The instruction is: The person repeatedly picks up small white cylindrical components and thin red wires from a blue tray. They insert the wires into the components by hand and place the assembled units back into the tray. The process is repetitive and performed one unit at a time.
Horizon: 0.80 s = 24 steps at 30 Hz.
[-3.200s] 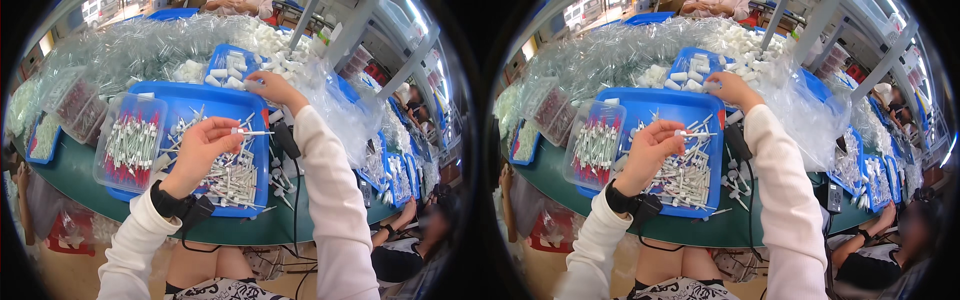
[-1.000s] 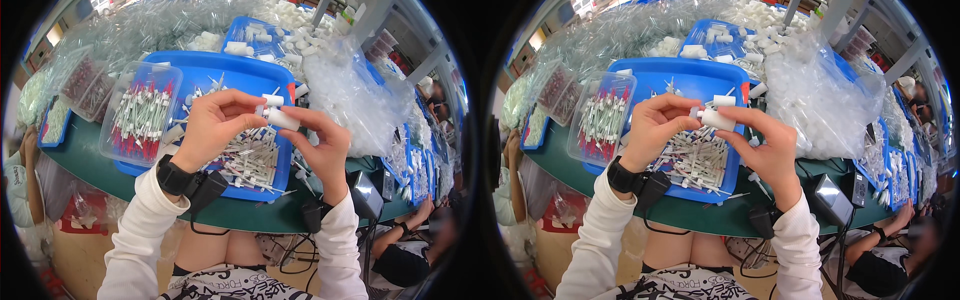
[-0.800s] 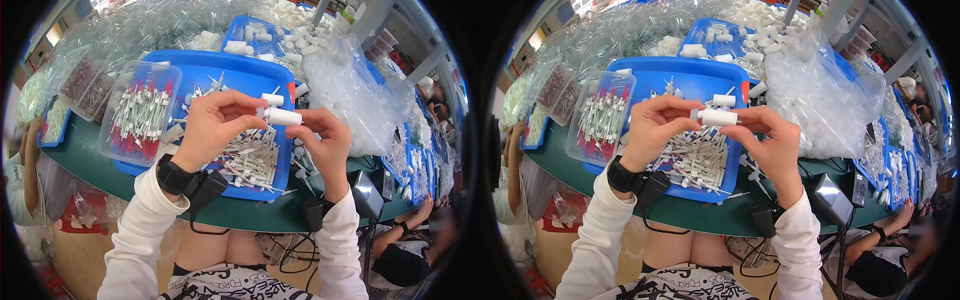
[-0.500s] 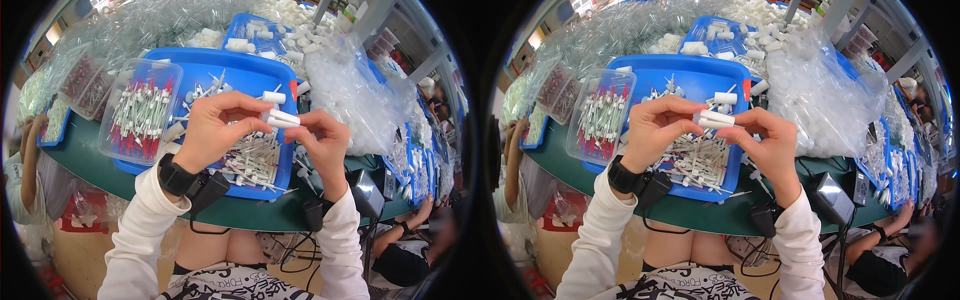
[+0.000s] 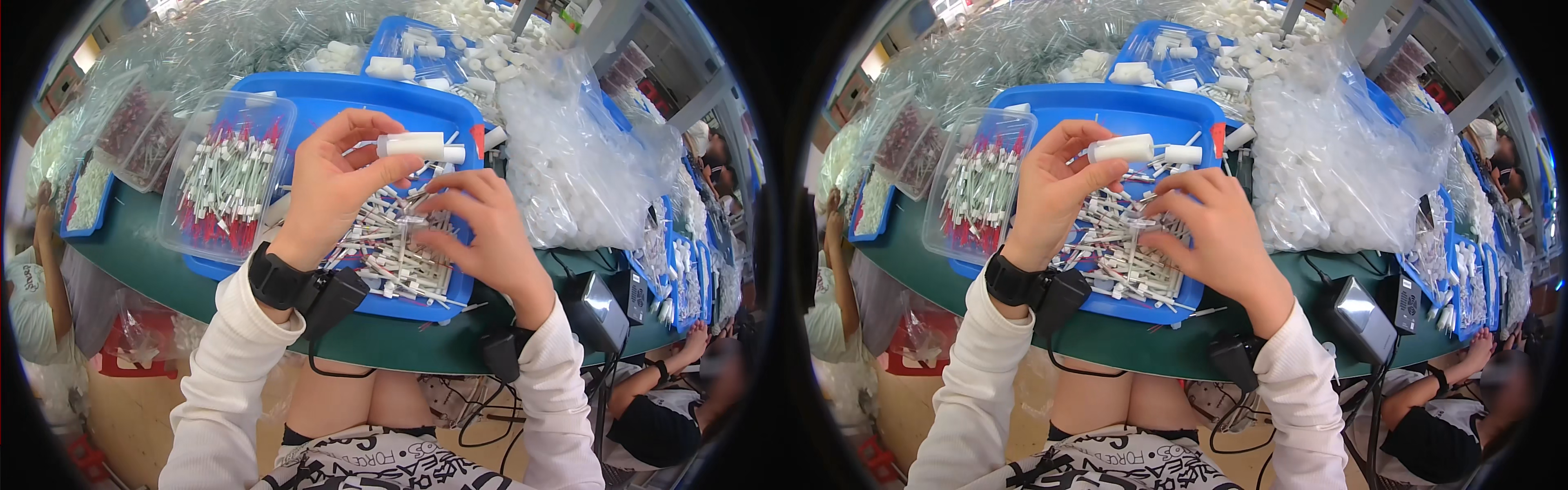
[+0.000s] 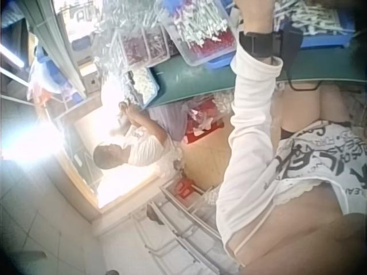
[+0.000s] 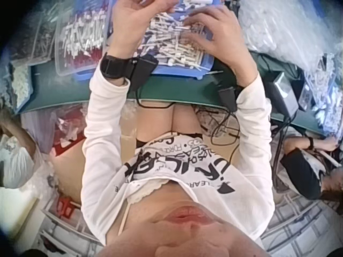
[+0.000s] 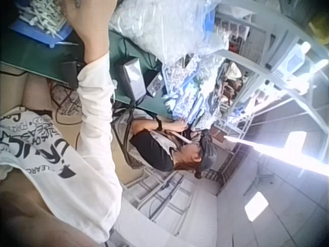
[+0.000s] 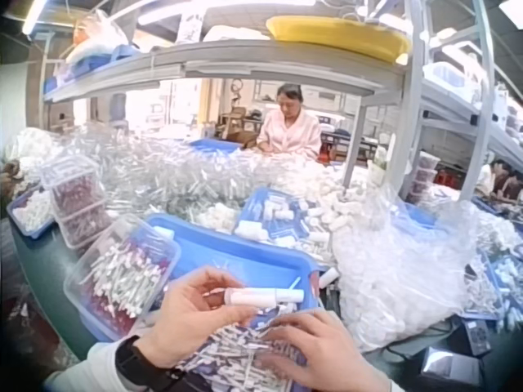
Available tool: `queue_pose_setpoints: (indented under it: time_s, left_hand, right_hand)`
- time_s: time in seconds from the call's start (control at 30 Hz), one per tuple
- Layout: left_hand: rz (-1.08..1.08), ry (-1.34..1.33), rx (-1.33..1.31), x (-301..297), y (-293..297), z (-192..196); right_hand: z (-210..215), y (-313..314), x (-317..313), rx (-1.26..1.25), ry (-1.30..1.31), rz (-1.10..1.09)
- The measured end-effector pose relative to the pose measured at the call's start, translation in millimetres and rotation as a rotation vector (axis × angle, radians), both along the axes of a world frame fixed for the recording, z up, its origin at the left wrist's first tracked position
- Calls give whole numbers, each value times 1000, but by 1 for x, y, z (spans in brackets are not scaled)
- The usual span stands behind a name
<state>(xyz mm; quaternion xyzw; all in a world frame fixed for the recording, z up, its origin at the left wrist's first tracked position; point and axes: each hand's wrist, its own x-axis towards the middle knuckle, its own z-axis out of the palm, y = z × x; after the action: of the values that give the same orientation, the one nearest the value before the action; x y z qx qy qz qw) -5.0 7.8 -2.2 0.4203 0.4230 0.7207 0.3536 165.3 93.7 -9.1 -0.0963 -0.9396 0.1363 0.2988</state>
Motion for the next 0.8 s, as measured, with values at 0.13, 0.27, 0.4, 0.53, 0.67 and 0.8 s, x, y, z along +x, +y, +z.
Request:
queue_pose_setpoints:
  time_s: [0.13,0.27,0.4,0.53,0.67,0.8]
  left_hand:
    - [-43,28,-37,0,-4,3]
    - [-80,19,-41,1,-4,1]
    - [-111,20,-40,3,-4,2]
    - [-120,19,-31,5,-4,1]
    - [-144,-4,-25,7,-4,1]
    - [-175,44,-81,2,-6,1]
  right_hand:
    - [16,3,13,-646,154,-130]
    - [18,11,20,-691,410,3]
    - [18,10,17,-517,401,41]
    - [19,5,14,-383,327,-16]
    - [15,3,10,-446,395,-15]
    - [11,-1,7,-451,453,-1]
